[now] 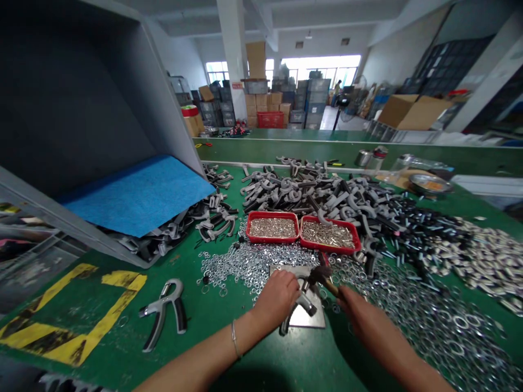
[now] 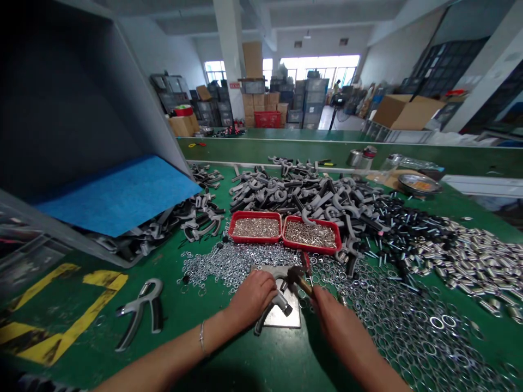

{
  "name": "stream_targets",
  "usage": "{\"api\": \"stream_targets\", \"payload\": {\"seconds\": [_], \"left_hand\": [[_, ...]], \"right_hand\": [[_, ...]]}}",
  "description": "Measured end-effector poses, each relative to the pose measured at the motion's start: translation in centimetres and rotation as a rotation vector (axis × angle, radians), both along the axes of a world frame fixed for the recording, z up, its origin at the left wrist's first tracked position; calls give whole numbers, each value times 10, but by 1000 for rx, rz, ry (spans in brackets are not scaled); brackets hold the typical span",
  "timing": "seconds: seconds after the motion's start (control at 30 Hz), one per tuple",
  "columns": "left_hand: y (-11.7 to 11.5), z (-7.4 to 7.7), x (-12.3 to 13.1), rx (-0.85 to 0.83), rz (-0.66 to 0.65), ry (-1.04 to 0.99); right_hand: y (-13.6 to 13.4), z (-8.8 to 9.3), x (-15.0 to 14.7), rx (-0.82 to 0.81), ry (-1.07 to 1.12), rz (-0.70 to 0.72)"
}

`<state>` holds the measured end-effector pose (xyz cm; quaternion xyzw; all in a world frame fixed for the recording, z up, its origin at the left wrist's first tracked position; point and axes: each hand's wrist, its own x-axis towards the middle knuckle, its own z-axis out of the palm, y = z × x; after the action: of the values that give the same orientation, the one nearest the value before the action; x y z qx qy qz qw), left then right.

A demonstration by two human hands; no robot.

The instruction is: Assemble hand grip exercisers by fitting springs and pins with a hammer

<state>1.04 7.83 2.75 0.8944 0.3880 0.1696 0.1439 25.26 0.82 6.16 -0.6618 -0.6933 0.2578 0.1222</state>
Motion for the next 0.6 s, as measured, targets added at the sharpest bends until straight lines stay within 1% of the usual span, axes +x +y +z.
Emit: {"api": "stream_targets", "payload": {"seconds": [0.07,0.13,0.2,0.23,0.3,0.33,0.37,0.43,0.47,0.5,0.53,0.57,0.6], "left_hand": [[-12,0,-1,-54,113,-46],[-23,-4,-1,-99,213,-61],[-29,-9,0,-127,264,-60],[-30,-11,1,-137,274,-61],[-29,-13,2,-152,282,-70],[-28,-13,2,-156,278,-72],[-26,-12,1,-157,268,-77],[-22,-7,-1,-153,238,-95],[-19,-4,-2,-165,229,-113],[-16,0,-4,-211,224,-143],[-13,4,-6,-301,226,-190],[-10,7,-9,-424,229,-249],[-6,10,-12,-545,246,-311]], "right_hand": [[-3,5,-3,2,56,13],[-3,10,-9,99,133,5],[-2,13,-18,170,119,36],[-1,14,-22,151,85,71],[-1,12,-27,47,53,139],[-2,10,-26,-4,82,149],[-3,8,-24,-33,140,130],[-6,3,-11,-51,293,22],[-8,-1,0,-63,358,-68],[-8,-4,12,-78,406,-165],[-7,-7,26,-94,429,-254],[-4,-10,41,-106,416,-324],[0,-12,55,-93,364,-358]]}}
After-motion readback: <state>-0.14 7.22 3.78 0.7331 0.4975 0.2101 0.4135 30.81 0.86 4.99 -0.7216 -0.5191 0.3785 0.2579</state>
